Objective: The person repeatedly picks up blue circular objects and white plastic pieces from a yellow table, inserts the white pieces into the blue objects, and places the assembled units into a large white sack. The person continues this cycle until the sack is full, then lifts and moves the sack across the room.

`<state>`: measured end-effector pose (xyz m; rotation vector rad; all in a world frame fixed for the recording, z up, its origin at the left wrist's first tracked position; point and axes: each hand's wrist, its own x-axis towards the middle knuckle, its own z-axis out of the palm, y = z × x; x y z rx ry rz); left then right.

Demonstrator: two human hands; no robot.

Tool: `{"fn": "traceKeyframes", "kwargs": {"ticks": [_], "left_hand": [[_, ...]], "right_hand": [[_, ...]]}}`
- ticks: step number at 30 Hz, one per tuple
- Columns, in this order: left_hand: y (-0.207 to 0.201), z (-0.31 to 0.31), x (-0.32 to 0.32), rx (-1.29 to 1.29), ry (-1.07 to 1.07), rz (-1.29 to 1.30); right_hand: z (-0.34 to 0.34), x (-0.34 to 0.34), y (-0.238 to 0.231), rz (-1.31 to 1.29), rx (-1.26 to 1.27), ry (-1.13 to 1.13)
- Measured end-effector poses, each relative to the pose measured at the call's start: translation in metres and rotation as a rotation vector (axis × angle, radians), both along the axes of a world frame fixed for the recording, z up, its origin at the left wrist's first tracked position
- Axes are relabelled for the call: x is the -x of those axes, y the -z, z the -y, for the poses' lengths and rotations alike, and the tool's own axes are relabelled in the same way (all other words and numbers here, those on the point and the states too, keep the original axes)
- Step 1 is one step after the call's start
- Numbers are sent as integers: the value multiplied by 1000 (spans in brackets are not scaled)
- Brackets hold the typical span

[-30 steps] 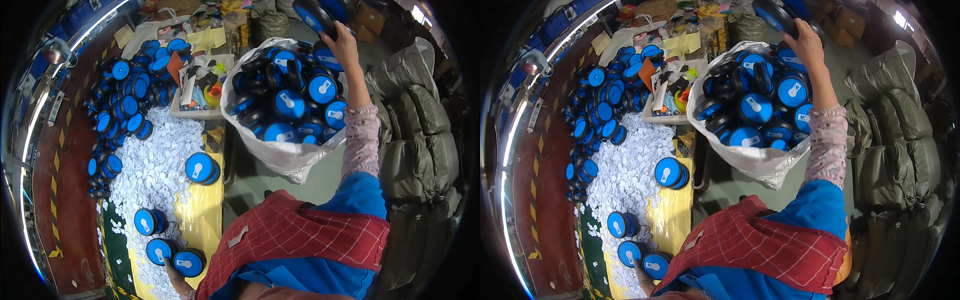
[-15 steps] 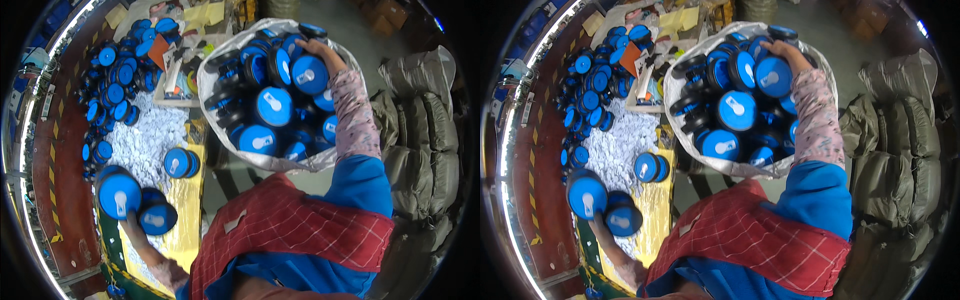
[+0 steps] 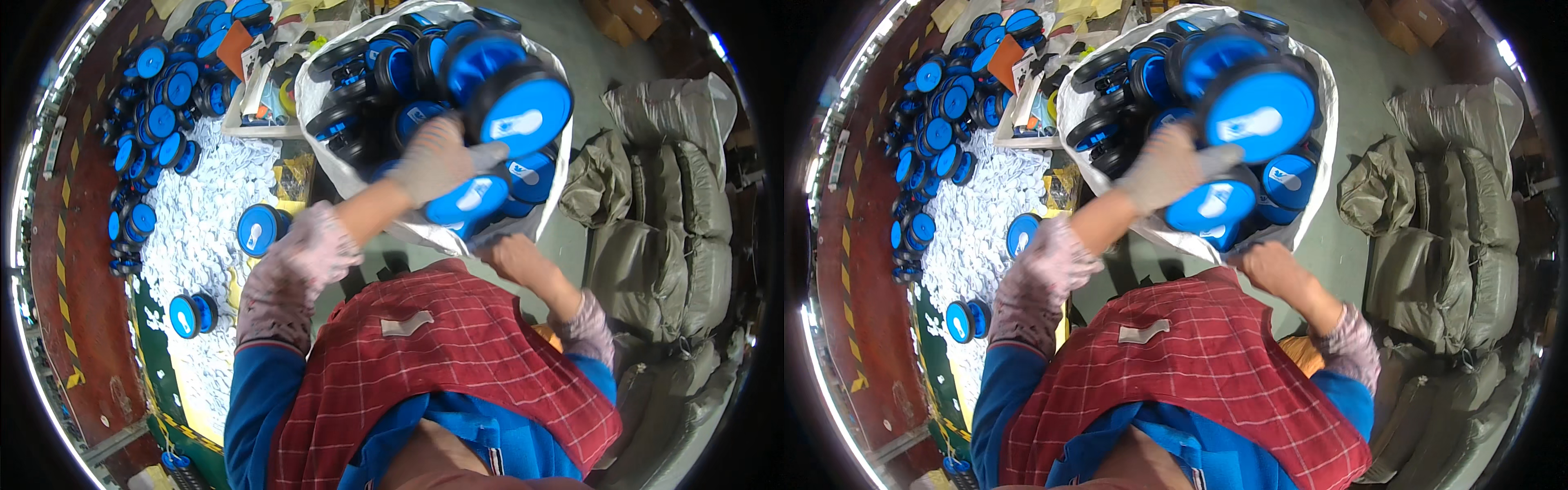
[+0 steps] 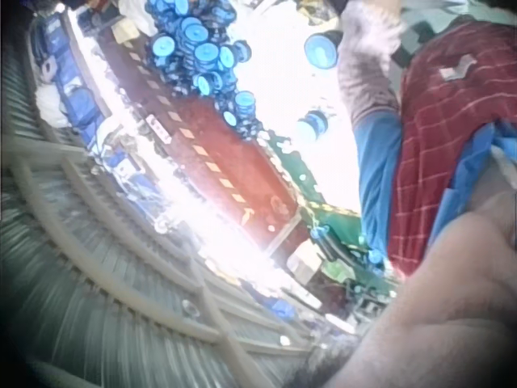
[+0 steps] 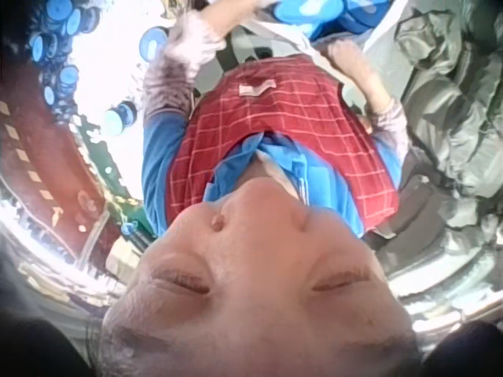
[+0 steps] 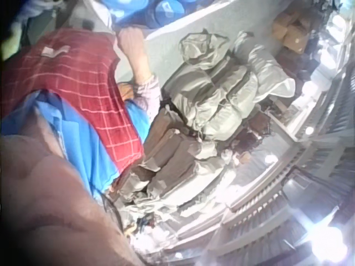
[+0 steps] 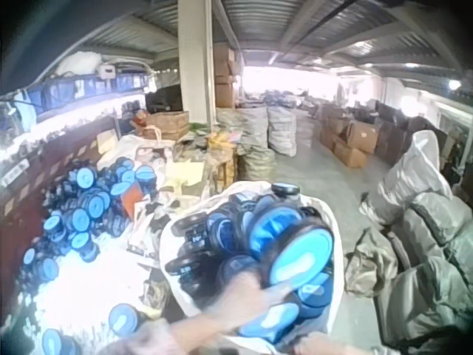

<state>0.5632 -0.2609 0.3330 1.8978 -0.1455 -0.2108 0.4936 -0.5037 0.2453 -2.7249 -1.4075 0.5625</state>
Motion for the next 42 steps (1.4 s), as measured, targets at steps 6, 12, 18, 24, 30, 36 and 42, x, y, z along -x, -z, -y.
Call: {"fn": "traceKeyframes", "kwargs": {"ticks": [6, 12, 18, 24, 30, 36, 42], "left_hand": [[112, 30, 19, -81, -155, -108], [74, -96, 121, 21, -35, 253], [223, -254, 296, 286, -807, -97], [311, -381, 490, -512, -1624, -411], [296, -462, 511, 965, -2047, 85], [321, -488, 522, 1166, -1903, 307], [331, -517, 502, 843, -1747, 158]], "right_hand": [[-2, 21, -38, 38, -244, 33], [-31, 41, -62, -7, -374, 256], [-138, 52, -35, -594, -1025, 551], [-375, 38, 133, -1035, -594, 499], [-480, 44, 182, -1144, -796, 684], [-393, 7, -7, -4, -967, 79], [-280, -72, -40, 422, -673, 258]]}}
